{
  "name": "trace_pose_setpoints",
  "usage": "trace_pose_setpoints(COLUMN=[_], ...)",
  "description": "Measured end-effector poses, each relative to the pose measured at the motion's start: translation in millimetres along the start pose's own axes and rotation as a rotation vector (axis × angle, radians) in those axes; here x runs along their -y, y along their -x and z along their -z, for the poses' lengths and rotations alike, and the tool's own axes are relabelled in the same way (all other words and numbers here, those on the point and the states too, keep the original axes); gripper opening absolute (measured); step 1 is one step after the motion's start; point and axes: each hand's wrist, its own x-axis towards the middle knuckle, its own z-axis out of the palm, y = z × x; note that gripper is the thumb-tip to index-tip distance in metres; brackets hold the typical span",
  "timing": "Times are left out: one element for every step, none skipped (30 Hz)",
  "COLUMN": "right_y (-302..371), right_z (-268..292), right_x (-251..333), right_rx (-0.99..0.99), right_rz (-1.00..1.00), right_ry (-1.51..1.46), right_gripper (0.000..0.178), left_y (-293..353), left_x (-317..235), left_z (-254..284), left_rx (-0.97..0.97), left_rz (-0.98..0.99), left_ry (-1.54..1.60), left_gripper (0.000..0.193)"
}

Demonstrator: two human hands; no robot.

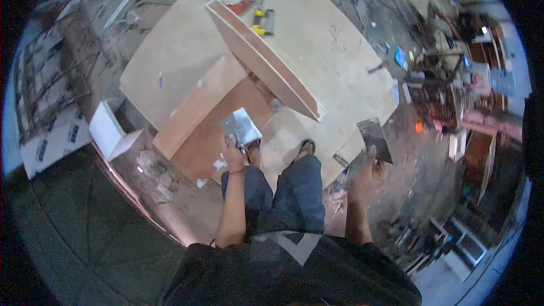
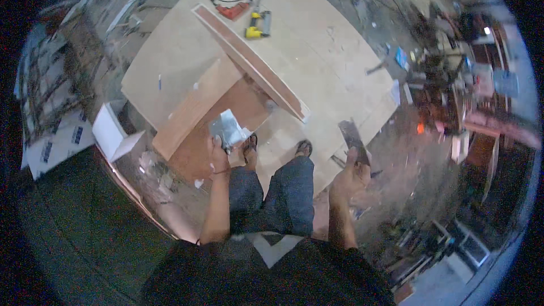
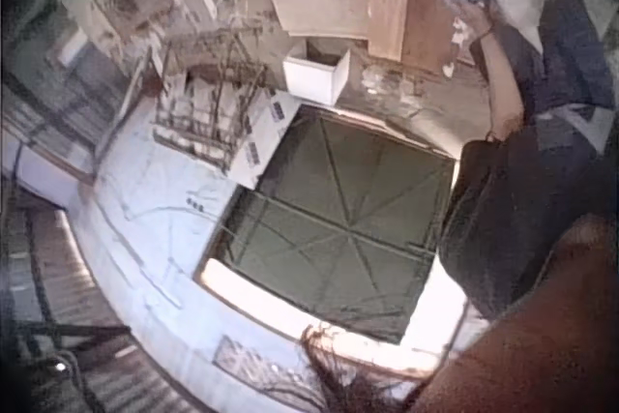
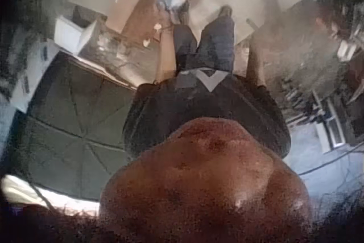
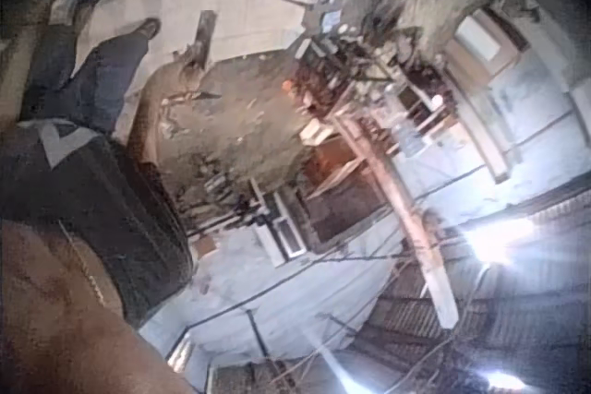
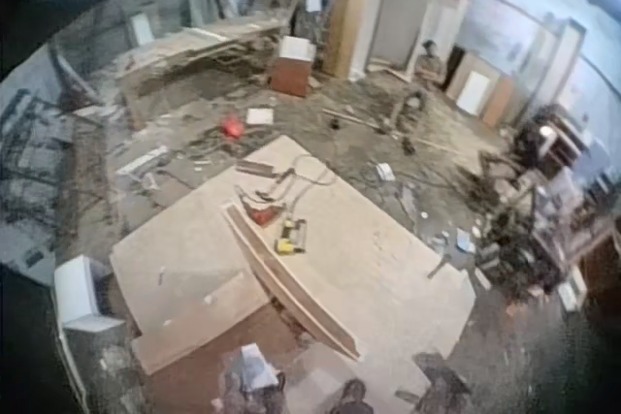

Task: The person applies white putty to the joints and edges of a wooden board using metal scrapers, spreading the material across the surface and into the seams.

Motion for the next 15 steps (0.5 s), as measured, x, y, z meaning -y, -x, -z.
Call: trace_pose_setpoints(right_y=[-10.4,-21.9,-36.2,-46.3,-54.0,-63.3,-75.5,-96.4,-112.1,-133.9,-152.7,-172.5,-189.4,-206.7,-218.7], right_z=[0.4,0.5,1.0,-4.1,-7.4,-10.1,-19.3,-25.7,-32.4,-43.9,-53.3,-65.2,-70.2,-87.0,-101.9], right_x=[2.7,-0.9,-6.6,-8.9,-6.4,-10.6,-16.7,-24.5,-30.8,-32.2,-33.9,-34.5,-24.5,-11.8,-2.8], right_rx=[0.077,0.115,0.174,0.242,0.307,0.366,0.498,0.57,0.603,0.647,0.679,0.709,0.795,0.881,0.917], right_rz=[-0.025,-0.024,-0.059,-0.104,-0.188,-0.197,0.007,0.223,0.118,0.113,0.231,0.353,0.365,0.388,0.389], right_ry=[-0.129,-0.14,-0.199,-0.264,-0.244,-0.248,-0.271,-0.292,-0.321,-0.331,-0.237,-0.145,-0.184,-0.249,-0.28], right_gripper=[0.018,0.018,0.018,0.018,0.015,0.015,0.018,0.023,0.027,0.027,0.026,0.024,0.018,0.013,0.013], left_y=[-2.4,-6.9,-9.5,-16.1,-22.6,-28.5,-43.8,-40.6,-35.5,-24.9,-10.5,-3.7,13.1,19.5,14.5], left_x=[-9.3,-16.8,-24.1,-26.7,-16.3,5.8,37.7,23.8,9.6,-1.2,1.3,10.9,4.9,-3.7,16.1], left_z=[-10.4,-21.1,-29.2,-25.7,-16.0,-8.6,12.0,-8.8,-27.8,-43.8,-35.2,-46.4,-58.2,-70.1,-60.0], left_rx=[-0.038,-0.138,-0.238,-0.279,-0.258,-0.242,-0.397,-0.423,-0.477,-0.538,-0.41,-0.453,-0.541,-0.626,-0.691], left_rz=[-0.02,0.003,0.027,0.003,-0.081,-0.161,-0.342,-0.351,-0.267,-0.187,-0.147,-0.133,-0.075,-0.044,-0.011], left_ry=[0.021,0.096,0.171,0.179,0.18,0.183,0.076,0.086,0.262,0.438,0.247,0.252,0.35,0.461,0.619], left_gripper=[0.028,0.029,0.031,0.031,0.027,0.024,0.022,0.022,0.021,0.021,0.021,0.021,0.02,0.02,0.018])
